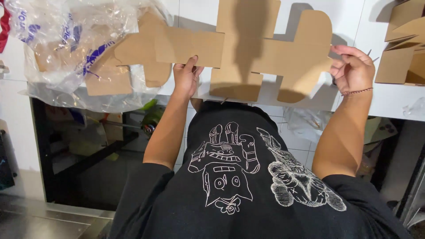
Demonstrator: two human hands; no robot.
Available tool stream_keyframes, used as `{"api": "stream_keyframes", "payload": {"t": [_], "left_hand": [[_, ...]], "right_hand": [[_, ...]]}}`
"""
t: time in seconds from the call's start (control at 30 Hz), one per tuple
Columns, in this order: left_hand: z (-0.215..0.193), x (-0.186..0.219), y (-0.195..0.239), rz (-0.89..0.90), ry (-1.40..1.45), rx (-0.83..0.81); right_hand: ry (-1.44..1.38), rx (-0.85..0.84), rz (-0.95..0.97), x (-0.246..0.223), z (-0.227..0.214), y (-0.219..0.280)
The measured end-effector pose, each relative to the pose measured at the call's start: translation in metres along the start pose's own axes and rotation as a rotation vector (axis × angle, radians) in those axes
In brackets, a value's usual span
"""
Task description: The person assembles flat cardboard pieces into small boxes by folding and interlocking tabs. They repeatedly pick up a flat piece, fold the sides, and secure the tabs to form a box, then place the finished box on the table.
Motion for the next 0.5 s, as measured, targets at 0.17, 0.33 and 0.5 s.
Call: {"api": "stream_keyframes", "payload": {"t": [0.17, 0.33, 0.5], "left_hand": [[0.014, 0.023, 0.046, 0.042, -0.137, 0.044], [-0.006, 0.022, 0.081, 0.193, -0.331, 0.001], [-0.032, 0.048, 0.11, 0.365, -0.632, -0.379]], "right_hand": [[-0.208, -0.054, 0.018, 0.016, 0.002, -0.03], [0.074, -0.009, -0.079, 0.017, 0.019, -0.032], [0.448, -0.122, -0.188, -0.023, 0.091, -0.053]]}}
Point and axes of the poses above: each hand's wrist, its own y-axis away from the middle knuckle, its own z-axis out of the palm, x = y × z, the point moved 5 cm from there along -y, towards the middle knuckle, and after that the axes turned 15 degrees about z, right-handed, at the moved point
